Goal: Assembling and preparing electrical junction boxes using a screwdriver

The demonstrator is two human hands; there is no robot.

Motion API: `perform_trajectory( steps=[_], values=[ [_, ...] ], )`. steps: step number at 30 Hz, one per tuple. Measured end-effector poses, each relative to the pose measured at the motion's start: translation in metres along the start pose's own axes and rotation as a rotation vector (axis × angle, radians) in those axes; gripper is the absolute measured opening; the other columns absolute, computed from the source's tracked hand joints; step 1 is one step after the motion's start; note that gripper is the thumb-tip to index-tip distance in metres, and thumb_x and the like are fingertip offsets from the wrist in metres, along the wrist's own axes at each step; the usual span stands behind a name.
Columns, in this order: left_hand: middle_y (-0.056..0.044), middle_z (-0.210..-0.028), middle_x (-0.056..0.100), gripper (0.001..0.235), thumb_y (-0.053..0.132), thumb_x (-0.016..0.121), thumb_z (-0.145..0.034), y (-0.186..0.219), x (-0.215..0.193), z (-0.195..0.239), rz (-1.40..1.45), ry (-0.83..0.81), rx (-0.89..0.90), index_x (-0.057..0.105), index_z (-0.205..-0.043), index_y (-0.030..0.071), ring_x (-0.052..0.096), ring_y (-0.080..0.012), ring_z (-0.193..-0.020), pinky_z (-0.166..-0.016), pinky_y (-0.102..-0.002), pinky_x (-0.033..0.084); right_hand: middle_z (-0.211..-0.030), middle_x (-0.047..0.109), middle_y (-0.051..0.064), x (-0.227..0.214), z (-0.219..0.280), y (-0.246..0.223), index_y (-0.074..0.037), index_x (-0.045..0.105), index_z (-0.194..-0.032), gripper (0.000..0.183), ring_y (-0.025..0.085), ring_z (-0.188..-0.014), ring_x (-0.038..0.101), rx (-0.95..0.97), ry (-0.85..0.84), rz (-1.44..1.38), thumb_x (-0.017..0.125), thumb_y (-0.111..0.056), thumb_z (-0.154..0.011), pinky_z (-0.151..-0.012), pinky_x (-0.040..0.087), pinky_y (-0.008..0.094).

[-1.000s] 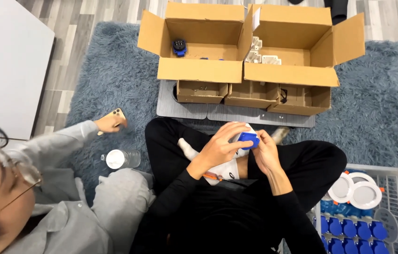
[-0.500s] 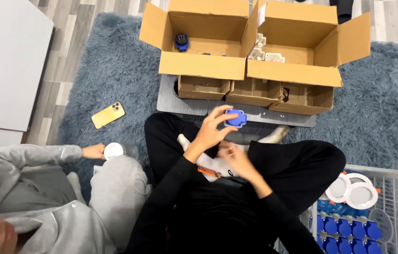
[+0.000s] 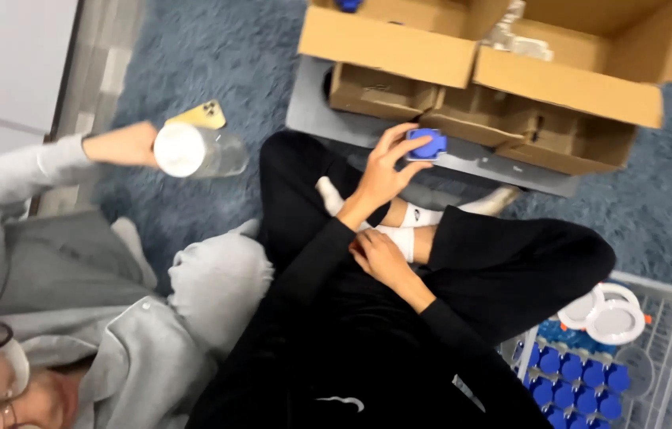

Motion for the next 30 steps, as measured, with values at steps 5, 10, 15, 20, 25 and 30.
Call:
perform_trajectory(
  steps=[5,10,15,20,25,30],
  values=[
    [-0.009,-0.15,0.062,0.044,0.025,0.09,-0.095,-0.002,0.012,0.01,-0.001,0.137,-0.028,0.079,-0.138,0.026,0.069,-0.0312,-0.136,-0.119,-0.039,0.058,-0.088,0.071,0.018,-0.012,0.017,0.008,-0.007,0.064,-0.114,0.036,0.042,-0.087,0.075,0.132,-0.033,0.072,0.073,-0.039,-0.101,-0.08,0.059,0.052],
    [-0.009,-0.159,0.056,0.05,0.025,0.086,-0.099,0.013,0.009,0.014,-0.096,0.159,0.01,0.073,-0.147,0.031,0.064,-0.0278,-0.143,-0.124,-0.036,0.054,-0.106,0.079,0.018,-0.095,0.035,0.001,-0.01,0.058,-0.144,0.05,0.043,-0.098,0.078,0.303,-0.082,-0.066,0.07,-0.04,-0.106,-0.085,0.061,0.055],
    [-0.009,-0.158,0.055,0.055,0.021,0.088,-0.098,0.035,-0.021,0.042,-0.105,0.169,0.006,0.07,-0.149,0.026,0.059,-0.0267,-0.147,-0.126,-0.036,0.05,-0.121,0.077,0.022,-0.13,0.053,0.01,-0.012,0.062,-0.149,0.05,0.045,-0.11,0.075,0.417,0.026,-0.193,0.076,-0.025,-0.104,-0.091,0.062,0.052],
    [-0.016,-0.138,0.072,0.061,0.013,0.101,-0.084,0.037,-0.073,0.115,0.117,0.201,-0.349,0.073,-0.138,0.008,0.066,-0.0203,-0.128,-0.113,-0.04,0.054,-0.103,0.077,0.013,-0.152,0.049,0.024,-0.014,0.069,-0.135,0.04,0.036,-0.104,0.076,0.511,0.002,-0.123,0.079,-0.036,-0.104,-0.092,0.061,0.047],
    [-0.024,-0.159,0.056,0.103,0.029,0.106,-0.069,0.022,-0.126,0.15,-0.241,0.165,-0.093,0.055,-0.15,-0.009,0.053,-0.0285,-0.148,-0.126,-0.049,0.041,-0.109,0.077,0.014,-0.139,0.038,0.042,-0.012,0.071,-0.131,0.041,0.036,-0.109,0.076,0.404,0.006,-0.095,0.082,-0.034,-0.098,-0.099,0.059,0.047],
    [-0.021,-0.155,0.057,0.106,0.036,0.104,-0.07,0.056,-0.118,0.119,-0.376,0.178,0.133,0.052,-0.151,-0.008,0.06,-0.0289,-0.135,-0.113,-0.045,0.048,-0.119,0.078,0.013,-0.161,0.02,0.02,-0.011,0.071,-0.133,0.04,0.033,-0.109,0.078,0.319,0.05,-0.228,0.081,-0.028,-0.098,-0.097,0.06,0.046]
  ],
)
Point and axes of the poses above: each hand's wrist, its own z-axis away from the middle knuckle, its own x-axis out of the palm, y = z × x, the point moved 2 cm from there along -z, towards the middle knuckle
